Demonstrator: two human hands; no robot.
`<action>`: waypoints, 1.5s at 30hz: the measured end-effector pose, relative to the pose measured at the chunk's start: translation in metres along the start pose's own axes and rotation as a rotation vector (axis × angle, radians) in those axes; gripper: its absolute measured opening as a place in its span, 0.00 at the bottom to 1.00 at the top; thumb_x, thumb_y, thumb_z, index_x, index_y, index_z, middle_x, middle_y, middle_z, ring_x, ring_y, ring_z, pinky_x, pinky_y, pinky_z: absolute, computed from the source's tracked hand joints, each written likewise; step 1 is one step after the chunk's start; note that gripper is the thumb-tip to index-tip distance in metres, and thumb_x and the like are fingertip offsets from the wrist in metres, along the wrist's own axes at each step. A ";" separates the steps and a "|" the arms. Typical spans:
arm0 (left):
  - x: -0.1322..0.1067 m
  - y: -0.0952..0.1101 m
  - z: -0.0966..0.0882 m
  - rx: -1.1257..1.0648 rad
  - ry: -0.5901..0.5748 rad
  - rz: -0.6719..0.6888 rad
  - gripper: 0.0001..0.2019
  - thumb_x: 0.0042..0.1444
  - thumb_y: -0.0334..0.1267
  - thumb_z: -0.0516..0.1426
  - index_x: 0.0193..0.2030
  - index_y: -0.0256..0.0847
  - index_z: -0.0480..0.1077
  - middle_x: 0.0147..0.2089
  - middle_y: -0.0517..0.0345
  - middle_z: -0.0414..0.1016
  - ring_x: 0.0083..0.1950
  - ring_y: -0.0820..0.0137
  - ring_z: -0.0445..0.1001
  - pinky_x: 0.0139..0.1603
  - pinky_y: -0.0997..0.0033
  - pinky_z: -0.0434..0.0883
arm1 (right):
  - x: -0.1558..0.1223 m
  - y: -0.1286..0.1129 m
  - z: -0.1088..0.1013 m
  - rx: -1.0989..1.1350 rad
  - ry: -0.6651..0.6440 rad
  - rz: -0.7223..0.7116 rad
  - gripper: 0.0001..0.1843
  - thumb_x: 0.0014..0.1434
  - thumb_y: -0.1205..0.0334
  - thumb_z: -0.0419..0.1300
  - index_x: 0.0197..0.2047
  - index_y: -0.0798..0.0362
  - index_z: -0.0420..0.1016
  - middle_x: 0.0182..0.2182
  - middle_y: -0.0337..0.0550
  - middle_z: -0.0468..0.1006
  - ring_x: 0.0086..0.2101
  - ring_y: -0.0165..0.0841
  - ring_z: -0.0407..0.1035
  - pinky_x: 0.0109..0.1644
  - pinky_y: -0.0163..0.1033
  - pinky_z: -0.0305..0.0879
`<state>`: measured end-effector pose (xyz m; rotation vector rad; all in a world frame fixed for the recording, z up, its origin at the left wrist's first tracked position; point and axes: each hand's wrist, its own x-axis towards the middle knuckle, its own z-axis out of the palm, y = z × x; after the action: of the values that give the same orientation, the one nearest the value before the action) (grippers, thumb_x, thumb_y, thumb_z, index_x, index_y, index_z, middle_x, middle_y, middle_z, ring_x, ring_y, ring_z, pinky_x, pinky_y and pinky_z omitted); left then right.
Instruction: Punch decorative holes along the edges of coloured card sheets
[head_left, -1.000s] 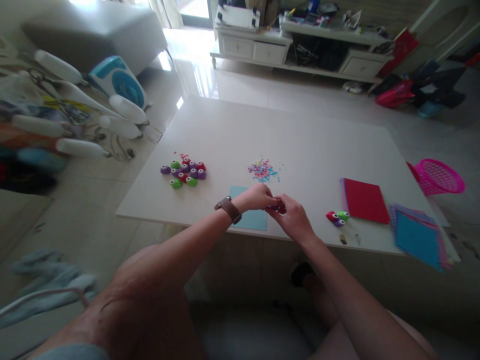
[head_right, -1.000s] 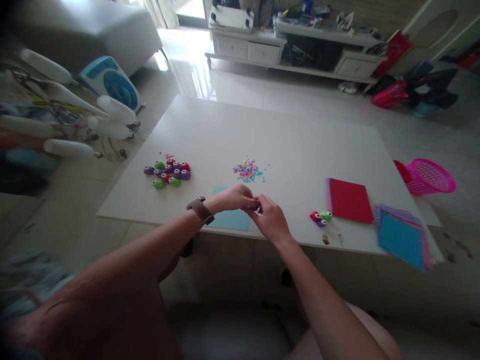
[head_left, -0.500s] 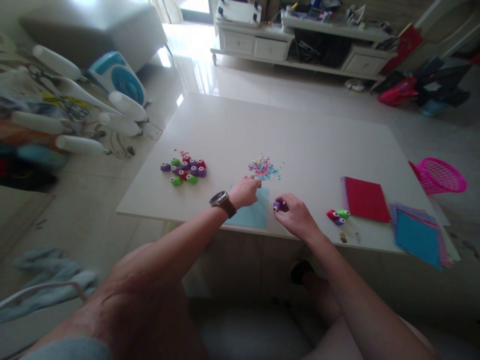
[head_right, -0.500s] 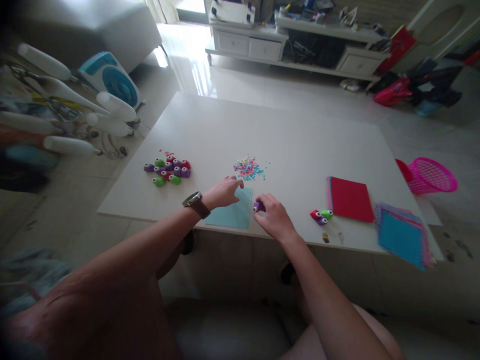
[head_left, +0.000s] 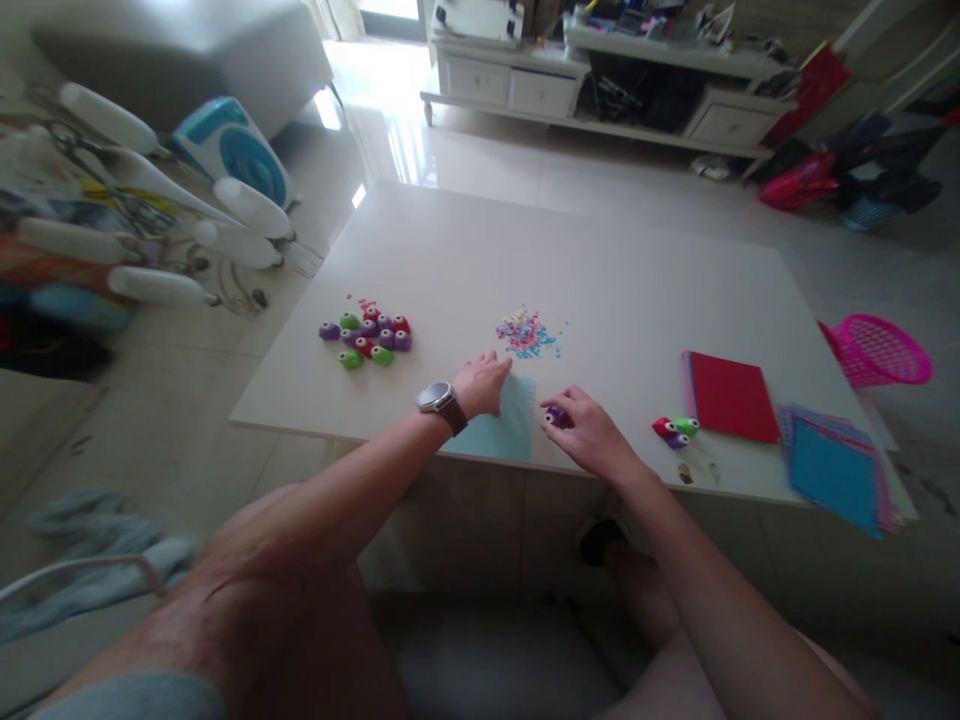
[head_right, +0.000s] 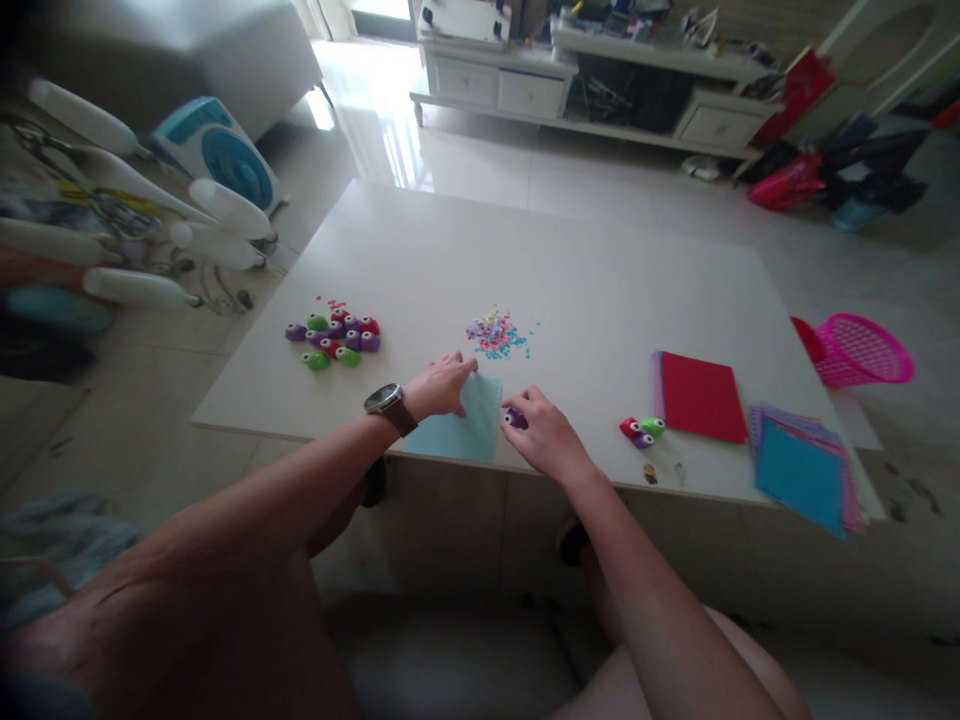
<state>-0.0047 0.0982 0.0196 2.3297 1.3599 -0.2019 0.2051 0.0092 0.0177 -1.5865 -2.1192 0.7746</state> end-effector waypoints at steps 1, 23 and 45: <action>0.000 0.000 -0.001 -0.004 -0.011 -0.006 0.38 0.42 0.38 0.73 0.60 0.40 0.65 0.60 0.41 0.67 0.59 0.51 0.71 0.58 0.52 0.70 | 0.000 0.001 0.000 0.008 -0.010 0.006 0.08 0.62 0.64 0.61 0.45 0.51 0.77 0.41 0.43 0.70 0.35 0.31 0.69 0.44 0.38 0.67; 0.013 -0.013 0.014 -0.099 -0.024 0.086 0.39 0.37 0.36 0.74 0.55 0.39 0.61 0.55 0.45 0.74 0.56 0.56 0.74 0.52 0.66 0.70 | 0.001 0.006 0.003 -0.002 0.010 0.006 0.11 0.53 0.74 0.60 0.38 0.53 0.79 0.37 0.43 0.74 0.37 0.33 0.71 0.46 0.38 0.68; 0.017 -0.014 0.016 -0.115 -0.043 0.067 0.38 0.39 0.38 0.73 0.57 0.37 0.63 0.55 0.44 0.72 0.56 0.57 0.73 0.55 0.67 0.70 | 0.000 0.006 0.004 0.011 -0.108 0.155 0.07 0.52 0.71 0.62 0.34 0.52 0.77 0.33 0.41 0.80 0.33 0.33 0.73 0.38 0.35 0.65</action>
<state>-0.0067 0.1109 -0.0047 2.2583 1.2377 -0.1486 0.2070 0.0094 0.0113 -1.7563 -2.0791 0.9410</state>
